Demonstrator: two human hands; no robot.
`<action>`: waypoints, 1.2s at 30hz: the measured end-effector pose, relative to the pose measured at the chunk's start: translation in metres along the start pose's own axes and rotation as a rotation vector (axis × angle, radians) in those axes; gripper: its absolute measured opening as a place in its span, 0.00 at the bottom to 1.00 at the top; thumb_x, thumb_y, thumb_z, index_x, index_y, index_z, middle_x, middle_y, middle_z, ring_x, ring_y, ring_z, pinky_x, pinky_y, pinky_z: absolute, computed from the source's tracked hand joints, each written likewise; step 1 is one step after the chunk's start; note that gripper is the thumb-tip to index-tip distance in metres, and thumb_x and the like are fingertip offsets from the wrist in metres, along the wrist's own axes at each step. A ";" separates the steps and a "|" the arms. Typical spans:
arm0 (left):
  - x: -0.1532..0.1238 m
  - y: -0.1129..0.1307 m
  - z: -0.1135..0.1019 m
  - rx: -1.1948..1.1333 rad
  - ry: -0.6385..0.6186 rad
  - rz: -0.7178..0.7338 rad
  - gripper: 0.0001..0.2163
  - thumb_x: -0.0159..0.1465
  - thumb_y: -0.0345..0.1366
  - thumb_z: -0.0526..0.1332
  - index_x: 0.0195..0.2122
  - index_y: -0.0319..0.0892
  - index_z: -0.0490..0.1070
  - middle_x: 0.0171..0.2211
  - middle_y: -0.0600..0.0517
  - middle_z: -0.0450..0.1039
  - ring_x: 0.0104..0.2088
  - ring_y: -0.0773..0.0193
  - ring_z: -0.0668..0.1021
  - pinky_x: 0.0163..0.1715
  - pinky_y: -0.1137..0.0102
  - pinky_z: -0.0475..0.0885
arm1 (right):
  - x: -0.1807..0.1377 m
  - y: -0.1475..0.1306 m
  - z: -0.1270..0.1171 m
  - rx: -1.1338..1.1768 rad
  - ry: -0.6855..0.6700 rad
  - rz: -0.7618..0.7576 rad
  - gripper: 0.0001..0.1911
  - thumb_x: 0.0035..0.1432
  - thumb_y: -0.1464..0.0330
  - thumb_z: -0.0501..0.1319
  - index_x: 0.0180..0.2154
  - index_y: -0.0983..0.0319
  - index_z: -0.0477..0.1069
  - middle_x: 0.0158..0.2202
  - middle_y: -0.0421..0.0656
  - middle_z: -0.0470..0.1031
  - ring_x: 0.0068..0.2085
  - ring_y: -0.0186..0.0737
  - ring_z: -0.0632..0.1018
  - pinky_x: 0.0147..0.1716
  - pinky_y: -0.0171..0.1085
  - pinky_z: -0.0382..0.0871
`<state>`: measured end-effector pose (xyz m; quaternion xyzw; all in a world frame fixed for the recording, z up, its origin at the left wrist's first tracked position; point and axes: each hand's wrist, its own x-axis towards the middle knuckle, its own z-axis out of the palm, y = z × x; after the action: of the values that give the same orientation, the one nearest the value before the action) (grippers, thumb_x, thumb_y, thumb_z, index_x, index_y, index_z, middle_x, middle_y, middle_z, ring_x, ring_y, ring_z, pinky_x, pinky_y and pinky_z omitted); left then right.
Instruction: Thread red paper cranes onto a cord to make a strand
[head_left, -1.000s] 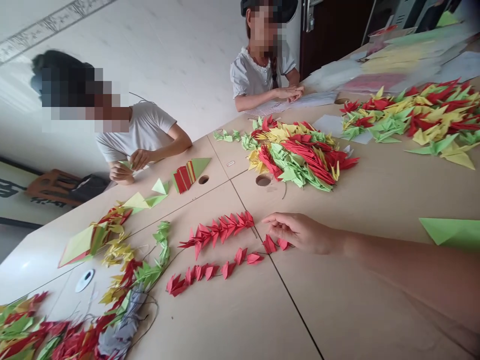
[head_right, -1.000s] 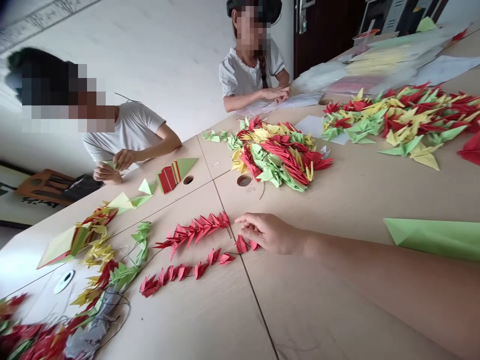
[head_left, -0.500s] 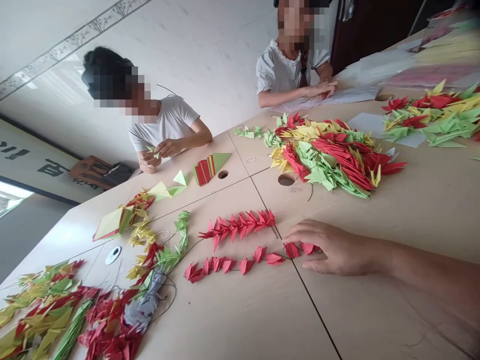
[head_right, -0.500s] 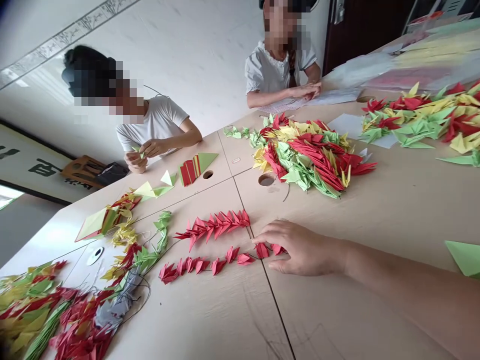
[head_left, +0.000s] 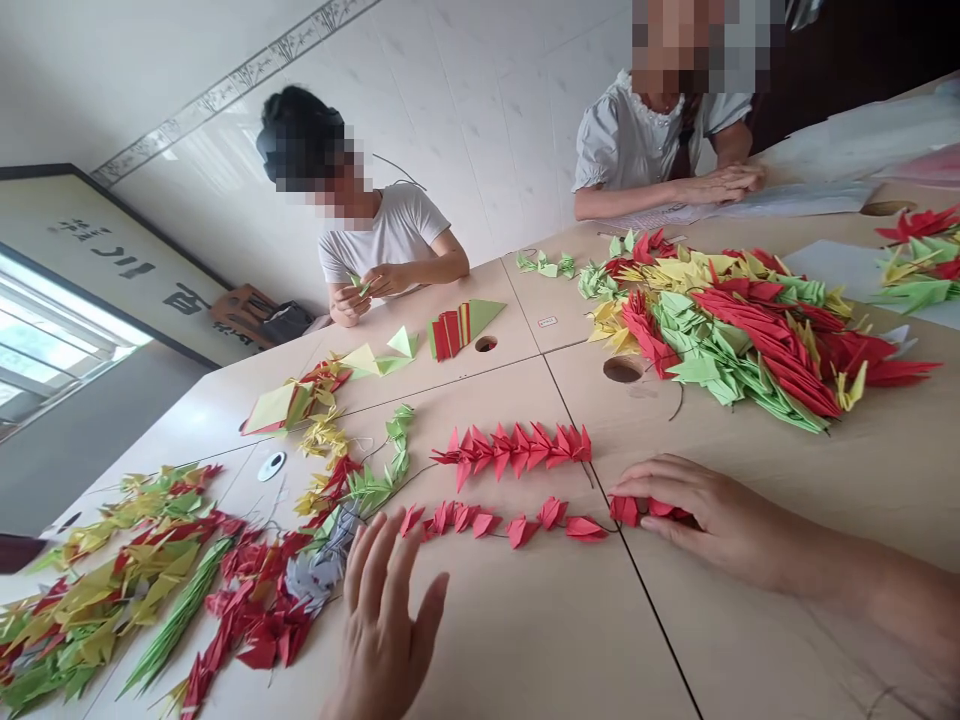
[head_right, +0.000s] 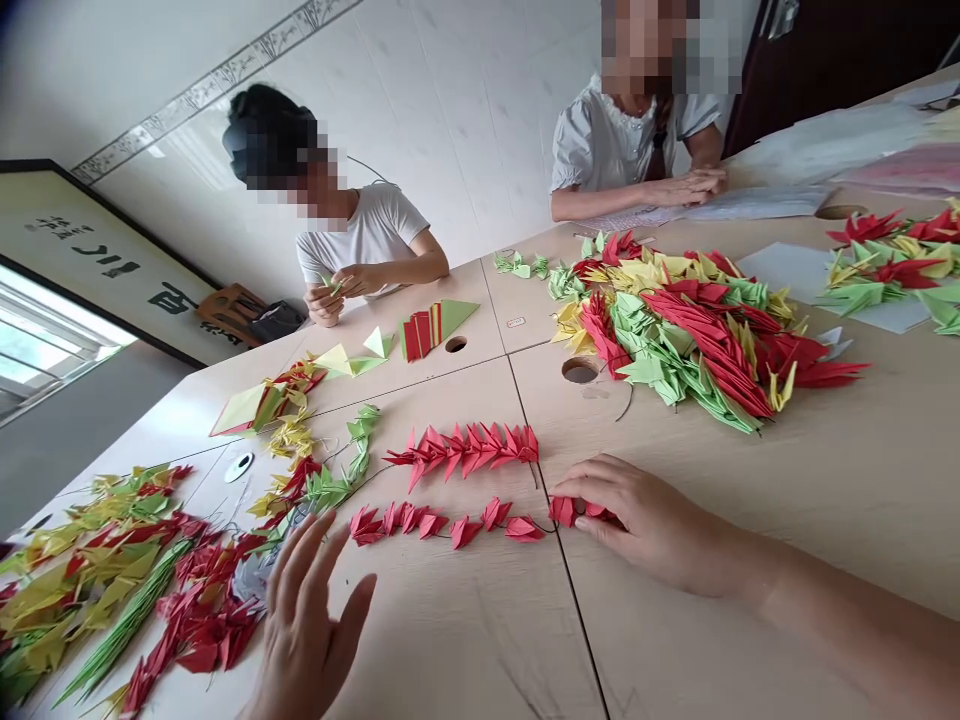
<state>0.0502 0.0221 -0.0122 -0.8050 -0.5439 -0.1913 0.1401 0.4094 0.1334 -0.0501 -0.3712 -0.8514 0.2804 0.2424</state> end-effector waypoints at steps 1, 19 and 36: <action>-0.001 -0.005 0.008 0.046 -0.004 -0.074 0.26 0.67 0.36 0.55 0.66 0.47 0.51 0.64 0.42 0.56 0.64 0.47 0.58 0.60 0.46 0.59 | 0.000 0.000 0.001 -0.006 0.013 0.000 0.13 0.61 0.65 0.57 0.46 0.55 0.74 0.46 0.45 0.77 0.48 0.44 0.76 0.47 0.43 0.73; 0.003 -0.038 0.040 -0.194 -0.175 -0.550 0.24 0.64 0.47 0.57 0.58 0.41 0.64 0.58 0.41 0.66 0.59 0.50 0.68 0.57 0.52 0.67 | -0.005 0.014 0.009 -0.060 0.128 -0.051 0.13 0.61 0.61 0.56 0.44 0.54 0.75 0.44 0.46 0.78 0.46 0.45 0.79 0.46 0.42 0.76; 0.005 -0.031 0.038 -0.137 -0.139 -0.383 0.13 0.65 0.40 0.57 0.49 0.47 0.72 0.55 0.46 0.69 0.57 0.54 0.71 0.55 0.57 0.69 | -0.006 0.020 0.012 -0.043 0.142 -0.073 0.12 0.62 0.61 0.56 0.44 0.53 0.75 0.43 0.44 0.78 0.44 0.44 0.79 0.42 0.43 0.77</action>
<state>0.0295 0.0540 -0.0431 -0.7059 -0.6809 -0.1951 0.0083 0.4158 0.1367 -0.0732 -0.3638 -0.8508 0.2263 0.3042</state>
